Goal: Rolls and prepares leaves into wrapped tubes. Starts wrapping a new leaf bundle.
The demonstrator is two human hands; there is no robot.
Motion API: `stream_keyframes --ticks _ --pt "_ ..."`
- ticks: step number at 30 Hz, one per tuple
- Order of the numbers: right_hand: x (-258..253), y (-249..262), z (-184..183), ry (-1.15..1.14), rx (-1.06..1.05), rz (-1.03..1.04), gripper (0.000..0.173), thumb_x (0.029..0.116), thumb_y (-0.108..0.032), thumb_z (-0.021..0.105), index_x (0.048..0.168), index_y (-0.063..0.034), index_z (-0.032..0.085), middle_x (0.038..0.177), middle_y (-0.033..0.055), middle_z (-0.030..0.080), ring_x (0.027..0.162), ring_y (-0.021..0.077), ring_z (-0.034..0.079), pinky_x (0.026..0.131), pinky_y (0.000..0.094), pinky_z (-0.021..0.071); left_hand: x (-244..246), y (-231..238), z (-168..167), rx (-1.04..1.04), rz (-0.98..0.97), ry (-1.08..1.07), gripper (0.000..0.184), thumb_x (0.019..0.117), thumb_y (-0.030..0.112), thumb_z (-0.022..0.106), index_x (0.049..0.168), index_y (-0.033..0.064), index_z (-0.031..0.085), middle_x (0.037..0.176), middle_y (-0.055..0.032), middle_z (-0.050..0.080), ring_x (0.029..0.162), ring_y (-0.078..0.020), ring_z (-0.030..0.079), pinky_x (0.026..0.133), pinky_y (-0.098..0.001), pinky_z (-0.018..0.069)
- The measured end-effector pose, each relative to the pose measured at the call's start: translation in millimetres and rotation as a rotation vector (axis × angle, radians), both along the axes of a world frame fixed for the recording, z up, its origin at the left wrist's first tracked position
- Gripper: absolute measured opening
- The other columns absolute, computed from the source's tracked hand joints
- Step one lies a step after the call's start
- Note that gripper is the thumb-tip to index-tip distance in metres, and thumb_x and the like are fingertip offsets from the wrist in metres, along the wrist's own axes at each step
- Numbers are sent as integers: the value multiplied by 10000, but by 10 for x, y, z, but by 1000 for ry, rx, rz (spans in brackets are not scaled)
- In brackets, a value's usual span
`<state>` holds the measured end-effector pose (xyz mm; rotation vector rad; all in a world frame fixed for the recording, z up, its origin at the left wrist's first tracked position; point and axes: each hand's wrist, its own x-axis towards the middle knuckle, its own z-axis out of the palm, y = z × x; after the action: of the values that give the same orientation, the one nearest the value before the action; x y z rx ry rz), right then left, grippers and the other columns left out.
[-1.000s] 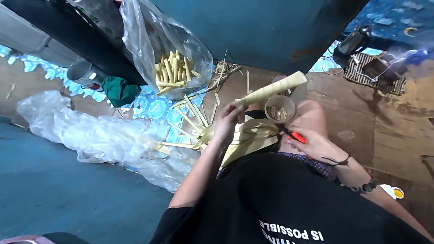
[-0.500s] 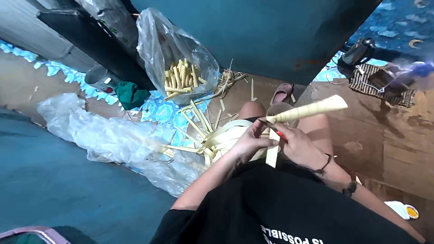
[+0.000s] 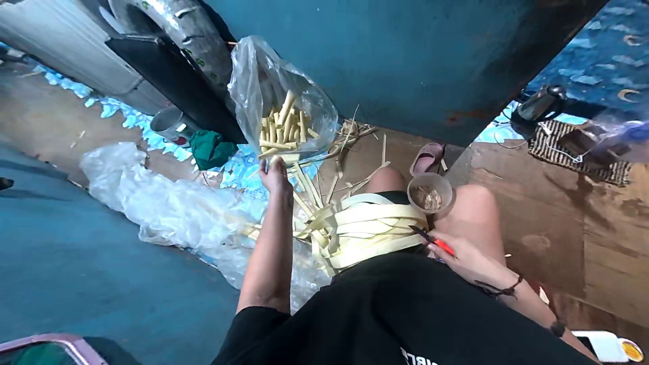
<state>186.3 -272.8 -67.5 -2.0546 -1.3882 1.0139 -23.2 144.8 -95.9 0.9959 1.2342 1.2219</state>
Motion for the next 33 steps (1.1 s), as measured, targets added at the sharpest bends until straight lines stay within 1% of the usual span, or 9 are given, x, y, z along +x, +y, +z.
stream_keyframes --ticks 2,4,9,14,21,24,26,30,33 --pt "23 -30 -7 16 -73 -17 328 1062 -213 531 1322 -25 595 964 176 702 858 298 697 824 495 557 -30 -288 -222 -48 -69 100 747 958 112 665 1573 14 255 1467 -227 472 1238 -279 543 996 -441 486" --pt "40 -48 22 32 -173 -35 356 1046 -233 576 1329 -19 544 994 184 685 893 312 690 845 510 551 -14 -615 -432 -104 -161 168 743 952 134 677 1576 37 284 1538 -229 408 1347 -329 462 1047 -517 435" --pt "153 -28 -76 48 -240 47 356 1033 -293 618 1219 10 627 1005 198 663 921 315 650 867 500 515 116 -1255 -570 -190 -361 185 628 985 120 643 1542 56 359 1509 -207 455 1321 -330 492 1008 -548 450" --pt "157 -95 -327 41 -84 112 324 1012 -239 636 1189 22 714 1166 240 688 1113 361 651 1018 500 480 119 -1529 -310 -4 -660 229 471 1006 106 601 1445 -7 471 1483 -176 503 1307 -234 545 1058 -414 474" --pt "186 -145 -414 63 -122 52 346 1020 -291 621 1214 -17 706 1143 204 688 1036 318 665 960 492 510 125 -1649 -116 263 -930 373 252 996 112 618 1200 -35 640 1187 -148 682 1106 -203 652 968 -414 528" --pt "189 -138 -406 48 -173 44 347 1016 -294 627 1228 -28 698 1131 187 694 1011 305 671 938 490 521 261 -1668 -108 441 -1128 734 375 949 204 721 1284 45 660 1302 -163 642 1226 -305 609 1044 -522 494" --pt "185 -165 -421 45 -183 41 350 1017 -300 632 1232 -32 697 1128 184 698 998 301 678 929 495 530 376 -1704 -113 449 -1197 921 439 920 244 776 1306 71 659 1316 -188 632 1206 -363 620 1022 -569 498" --pt "224 -197 -427 25 -77 3 311 1010 -264 628 1196 -31 715 1091 177 709 951 296 689 892 484 549 404 -1650 13 560 -1186 917 397 847 155 828 1209 50 705 1226 -161 687 1129 -331 666 993 -550 525" --pt "237 -81 -236 -8 174 -106 326 990 -278 643 1181 -28 725 1134 175 699 1005 268 695 901 431 581 386 -1652 308 565 -1247 818 423 845 210 850 1196 34 693 1167 -144 701 1089 -291 681 981 -511 546"
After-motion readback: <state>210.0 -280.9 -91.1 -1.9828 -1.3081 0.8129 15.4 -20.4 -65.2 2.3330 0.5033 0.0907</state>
